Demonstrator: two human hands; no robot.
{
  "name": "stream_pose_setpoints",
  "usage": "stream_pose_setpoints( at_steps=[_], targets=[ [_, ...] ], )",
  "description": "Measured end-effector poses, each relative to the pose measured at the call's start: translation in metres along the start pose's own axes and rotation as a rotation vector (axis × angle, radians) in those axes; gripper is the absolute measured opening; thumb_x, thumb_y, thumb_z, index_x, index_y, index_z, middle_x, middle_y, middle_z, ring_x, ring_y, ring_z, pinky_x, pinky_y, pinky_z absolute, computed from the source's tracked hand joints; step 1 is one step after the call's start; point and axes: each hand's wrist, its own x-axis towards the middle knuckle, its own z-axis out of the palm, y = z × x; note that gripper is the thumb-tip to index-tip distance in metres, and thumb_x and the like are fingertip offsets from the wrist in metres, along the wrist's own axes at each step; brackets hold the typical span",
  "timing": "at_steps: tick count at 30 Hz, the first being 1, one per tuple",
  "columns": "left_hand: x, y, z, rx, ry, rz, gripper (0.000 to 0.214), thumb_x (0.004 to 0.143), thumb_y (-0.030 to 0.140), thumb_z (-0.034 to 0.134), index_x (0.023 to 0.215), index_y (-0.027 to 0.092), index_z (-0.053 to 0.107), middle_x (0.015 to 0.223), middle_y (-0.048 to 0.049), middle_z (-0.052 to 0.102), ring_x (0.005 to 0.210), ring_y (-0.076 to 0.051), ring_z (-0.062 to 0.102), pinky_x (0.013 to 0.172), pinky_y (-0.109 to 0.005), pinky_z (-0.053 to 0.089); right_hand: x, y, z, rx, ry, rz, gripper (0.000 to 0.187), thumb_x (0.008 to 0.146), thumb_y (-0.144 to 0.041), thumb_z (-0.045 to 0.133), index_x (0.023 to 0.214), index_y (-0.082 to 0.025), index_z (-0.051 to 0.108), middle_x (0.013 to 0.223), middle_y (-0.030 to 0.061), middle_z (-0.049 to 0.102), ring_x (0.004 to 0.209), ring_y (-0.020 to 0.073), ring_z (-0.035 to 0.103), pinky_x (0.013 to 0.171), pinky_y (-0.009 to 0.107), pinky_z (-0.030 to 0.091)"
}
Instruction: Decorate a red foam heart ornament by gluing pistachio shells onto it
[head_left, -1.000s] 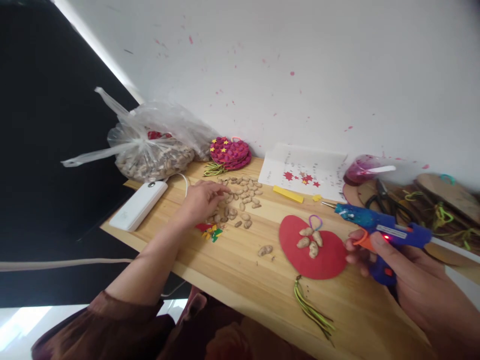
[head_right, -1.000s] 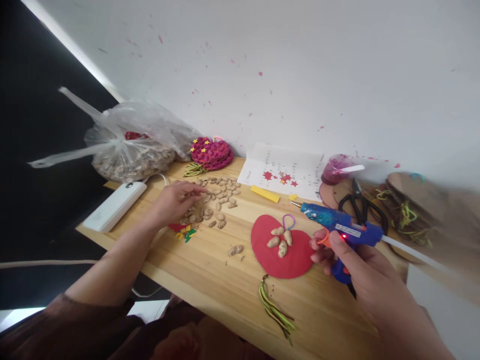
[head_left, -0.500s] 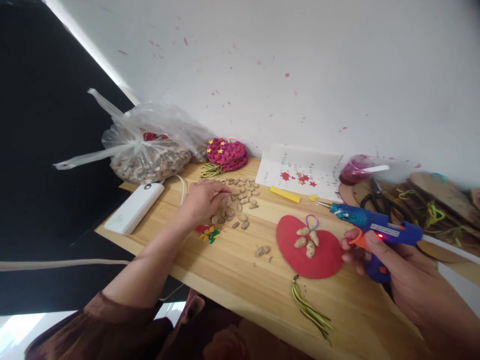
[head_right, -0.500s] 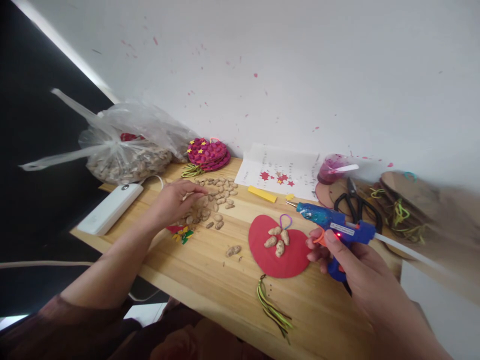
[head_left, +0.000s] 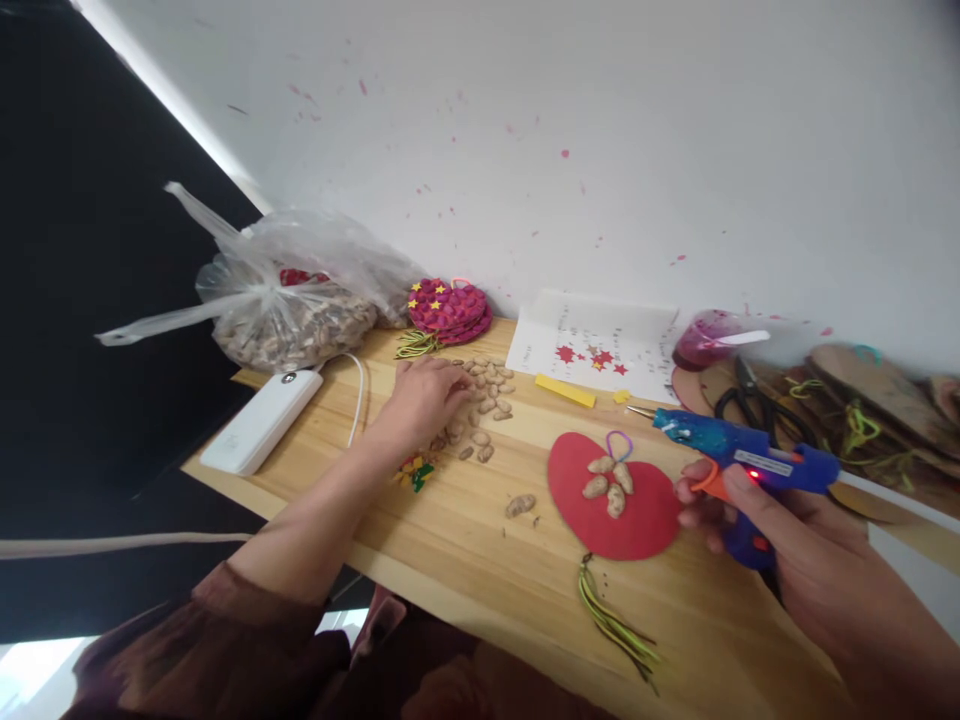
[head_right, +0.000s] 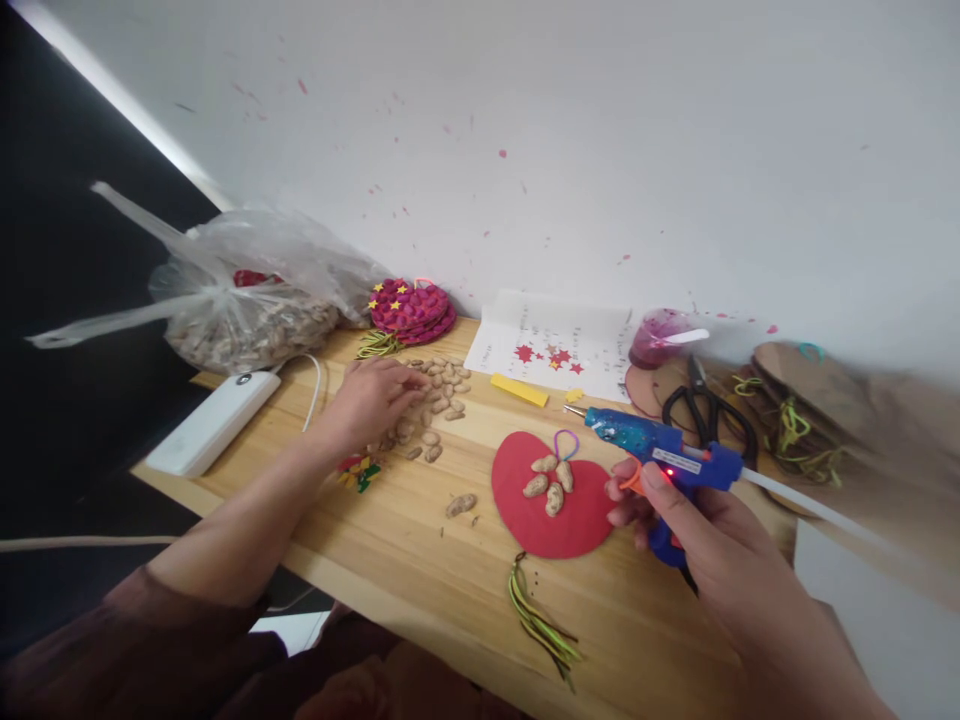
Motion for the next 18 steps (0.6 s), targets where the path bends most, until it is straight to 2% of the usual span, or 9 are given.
stream_pose_setpoints(
  at_steps=[3, 7, 10, 13, 18],
  targets=[
    [0.006, -0.01, -0.007, 0.106, 0.042, -0.076, 0.019, 0.095, 0.028, 0.062, 0.101, 0.021, 0.078, 0.111, -0.0105, 0.077, 0.112, -0.033, 0.063, 0.095, -0.047, 0.041, -0.003, -0.003, 0.004, -0.012, 0.013, 0.007, 0.044, 0.066, -0.061, 0.088, 0.084, -0.022, 0.077, 0.082, 0.006, 0.075, 0.063, 0.0197, 0.07, 0.049, 0.023, 0.055],
    [0.015, -0.016, -0.011, 0.205, 0.021, -0.112, 0.02, 0.094, 0.026, 0.061, 0.098, 0.021, 0.079, 0.112, -0.0134, 0.077, 0.114, -0.036, 0.063, 0.094, -0.049, 0.041, -0.006, -0.008, 0.011, -0.007, 0.063, 0.008, 0.044, 0.064, -0.061, 0.088, 0.08, -0.022, 0.077, 0.079, 0.0061, 0.074, 0.061, 0.0186, 0.068, 0.048, 0.023, 0.053],
    [0.018, -0.012, -0.007, 0.198, -0.025, -0.1, 0.021, 0.094, 0.026, 0.06, 0.097, 0.02, 0.08, 0.112, -0.0126, 0.078, 0.114, -0.035, 0.064, 0.094, -0.048, 0.041, -0.006, -0.009, 0.012, -0.007, 0.08, 0.009, 0.044, 0.064, -0.06, 0.089, 0.08, -0.022, 0.076, 0.081, 0.0064, 0.075, 0.062, 0.0188, 0.068, 0.048, 0.023, 0.052],
    [0.017, -0.009, -0.006, 0.176, -0.069, -0.096, 0.022, 0.094, 0.026, 0.059, 0.099, 0.02, 0.08, 0.113, -0.011, 0.079, 0.115, -0.034, 0.065, 0.096, -0.048, 0.042, -0.003, -0.007, 0.009, -0.014, 0.043, 0.018, 0.045, 0.064, -0.061, 0.088, 0.082, -0.022, 0.076, 0.085, 0.0079, 0.076, 0.065, 0.0207, 0.069, 0.048, 0.024, 0.052],
    [0.016, -0.018, -0.022, 0.115, -0.016, -0.154, 0.03, 0.096, 0.028, 0.054, 0.109, 0.023, 0.08, 0.113, -0.0091, 0.08, 0.112, -0.033, 0.069, 0.098, -0.047, 0.044, 0.002, 0.001, 0.0, -0.014, 0.0, 0.019, 0.04, 0.071, -0.059, 0.086, 0.085, -0.023, 0.075, 0.087, 0.0072, 0.075, 0.065, 0.02, 0.069, 0.051, 0.025, 0.054]
  ],
)
